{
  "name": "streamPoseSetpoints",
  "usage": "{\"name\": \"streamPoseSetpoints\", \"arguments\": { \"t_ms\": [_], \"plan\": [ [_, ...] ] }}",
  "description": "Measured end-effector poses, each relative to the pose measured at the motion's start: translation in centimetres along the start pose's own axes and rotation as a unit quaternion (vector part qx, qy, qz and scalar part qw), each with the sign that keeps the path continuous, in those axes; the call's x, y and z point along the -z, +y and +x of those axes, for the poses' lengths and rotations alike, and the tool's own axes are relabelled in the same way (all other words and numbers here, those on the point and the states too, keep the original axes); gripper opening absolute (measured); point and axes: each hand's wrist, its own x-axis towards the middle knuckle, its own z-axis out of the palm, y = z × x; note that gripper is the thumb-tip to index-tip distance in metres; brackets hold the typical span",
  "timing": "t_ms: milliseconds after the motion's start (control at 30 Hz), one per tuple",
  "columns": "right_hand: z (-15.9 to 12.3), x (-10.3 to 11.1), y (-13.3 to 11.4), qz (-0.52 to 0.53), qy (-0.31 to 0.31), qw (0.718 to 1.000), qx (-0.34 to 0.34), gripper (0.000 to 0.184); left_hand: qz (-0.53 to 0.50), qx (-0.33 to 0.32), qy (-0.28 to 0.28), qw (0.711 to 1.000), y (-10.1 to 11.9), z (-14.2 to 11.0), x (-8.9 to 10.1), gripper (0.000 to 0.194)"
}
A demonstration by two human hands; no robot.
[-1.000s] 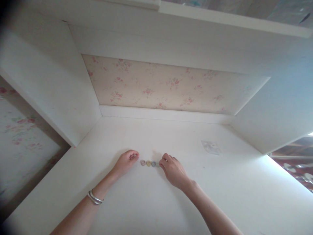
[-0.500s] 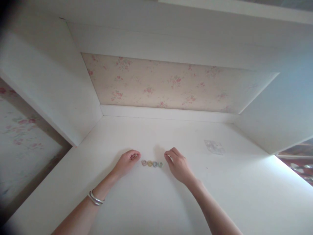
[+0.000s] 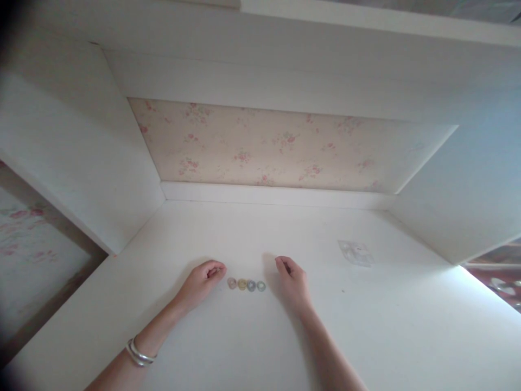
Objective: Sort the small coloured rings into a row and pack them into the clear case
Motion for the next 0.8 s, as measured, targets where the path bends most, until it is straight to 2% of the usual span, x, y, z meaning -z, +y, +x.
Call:
{"name": "streamPoseSetpoints", "arguments": {
  "t_ms": [800],
  "plan": [
    [0.06, 0.1, 0.23, -0.027, -0.015, 1.0, 0.004, 0.04, 0.008, -0.002, -0.003, 1.0, 0.0, 0.01, 0.14, 0.03]
  ]
}}
